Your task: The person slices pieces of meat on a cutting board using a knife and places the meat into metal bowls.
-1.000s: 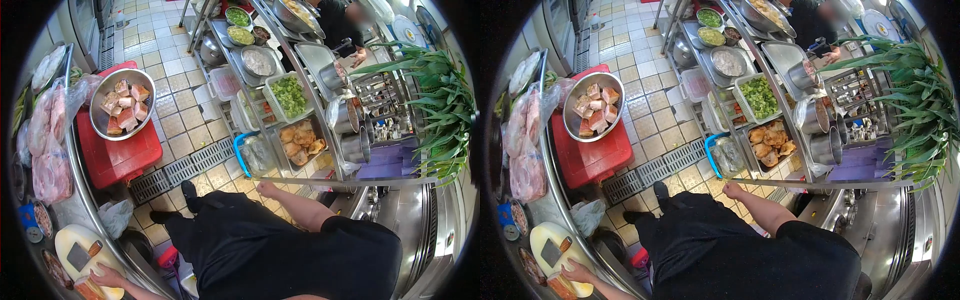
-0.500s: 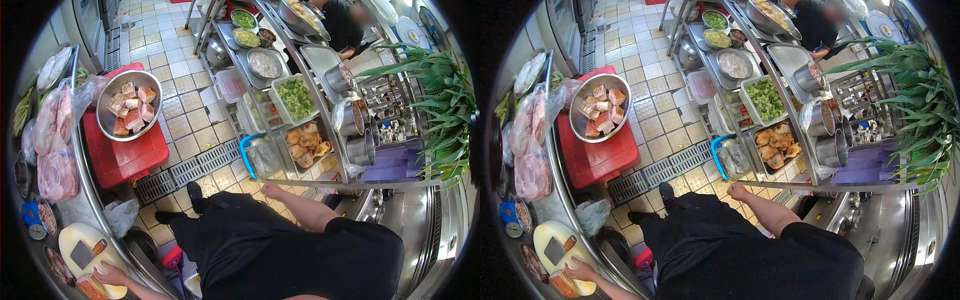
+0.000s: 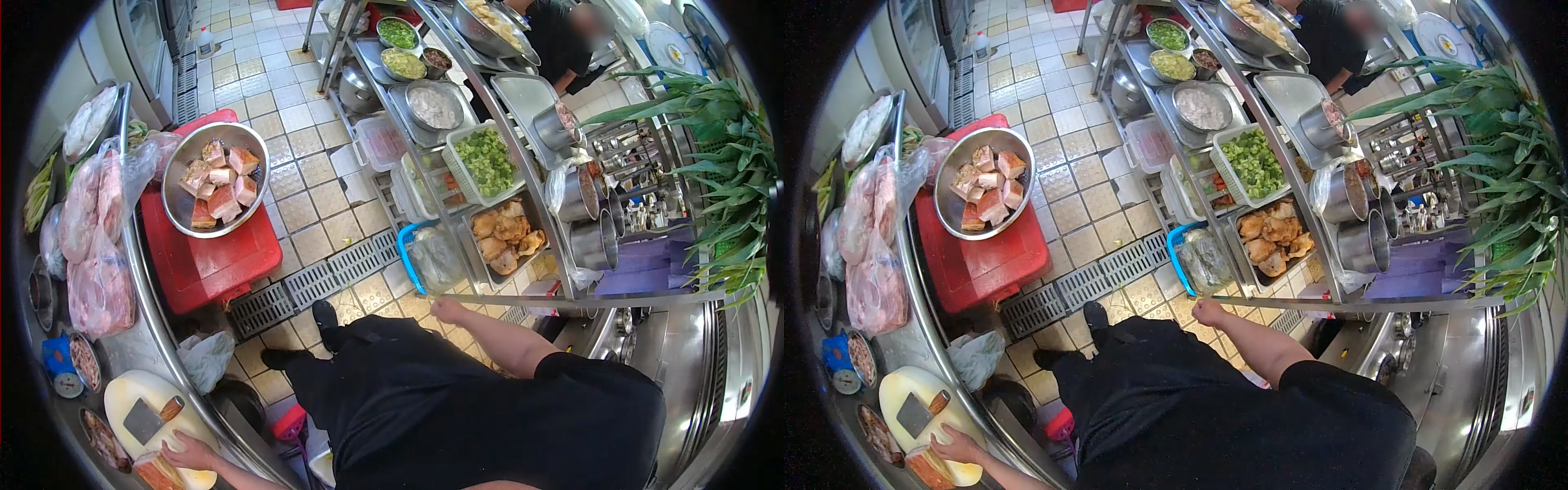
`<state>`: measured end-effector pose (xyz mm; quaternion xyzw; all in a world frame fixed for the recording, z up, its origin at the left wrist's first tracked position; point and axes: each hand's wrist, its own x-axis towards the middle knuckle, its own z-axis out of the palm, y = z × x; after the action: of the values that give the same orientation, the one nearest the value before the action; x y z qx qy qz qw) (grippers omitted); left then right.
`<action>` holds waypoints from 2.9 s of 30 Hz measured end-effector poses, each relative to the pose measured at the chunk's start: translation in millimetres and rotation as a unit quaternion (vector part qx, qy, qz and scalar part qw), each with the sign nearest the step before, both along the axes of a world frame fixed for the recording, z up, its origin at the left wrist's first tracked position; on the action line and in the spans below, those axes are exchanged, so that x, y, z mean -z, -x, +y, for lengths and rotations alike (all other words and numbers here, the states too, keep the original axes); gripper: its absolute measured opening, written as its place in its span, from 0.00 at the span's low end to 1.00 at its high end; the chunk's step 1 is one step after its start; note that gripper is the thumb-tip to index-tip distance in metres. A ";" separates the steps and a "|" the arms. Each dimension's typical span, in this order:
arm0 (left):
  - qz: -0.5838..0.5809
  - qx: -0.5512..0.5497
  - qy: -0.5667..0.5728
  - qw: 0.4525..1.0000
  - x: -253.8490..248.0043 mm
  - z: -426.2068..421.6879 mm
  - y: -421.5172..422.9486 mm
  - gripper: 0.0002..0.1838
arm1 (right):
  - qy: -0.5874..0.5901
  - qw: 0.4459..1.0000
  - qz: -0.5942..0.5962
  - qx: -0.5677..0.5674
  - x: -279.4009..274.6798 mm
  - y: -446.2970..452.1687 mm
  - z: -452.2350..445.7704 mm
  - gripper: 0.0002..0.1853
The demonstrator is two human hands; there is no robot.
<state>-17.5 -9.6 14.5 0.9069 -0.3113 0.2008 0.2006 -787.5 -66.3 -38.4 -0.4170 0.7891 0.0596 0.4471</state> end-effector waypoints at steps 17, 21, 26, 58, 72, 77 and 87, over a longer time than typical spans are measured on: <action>-0.015 0.008 -0.002 1.000 8.9 4.9 -9.0 0.27 | -0.004 0.999 -0.018 0.038 4.8 -5.7 0.3 0.12; -0.014 0.003 -0.014 1.000 5.5 3.1 -7.4 0.26 | 0.000 0.998 -0.011 0.054 7.3 -4.4 1.7 0.11; -0.033 0.010 -0.013 0.999 8.3 4.7 -11.2 0.27 | 0.015 0.998 -0.022 0.056 15.2 -0.1 7.2 0.10; -0.031 0.011 -0.025 0.999 5.9 4.6 -9.4 0.28 | -0.005 0.998 -0.021 0.064 14.1 2.2 8.9 0.11; -0.028 0.007 -0.015 0.999 7.8 4.5 -10.4 0.28 | -0.001 0.998 -0.031 0.051 5.0 -1.6 9.3 0.12; -0.031 0.015 -0.014 0.999 13.4 7.8 -16.0 0.28 | 0.011 0.998 -0.025 0.062 11.2 -0.3 16.0 0.12; -0.009 0.004 -0.013 1.000 6.9 3.8 -8.7 0.28 | -0.013 0.999 -0.030 0.044 8.6 -1.8 15.9 0.13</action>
<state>-8.8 -5.8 7.5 0.9063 -0.3193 0.2043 0.1868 -785.7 -50.5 -47.0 -0.3780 0.7920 0.0374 0.4780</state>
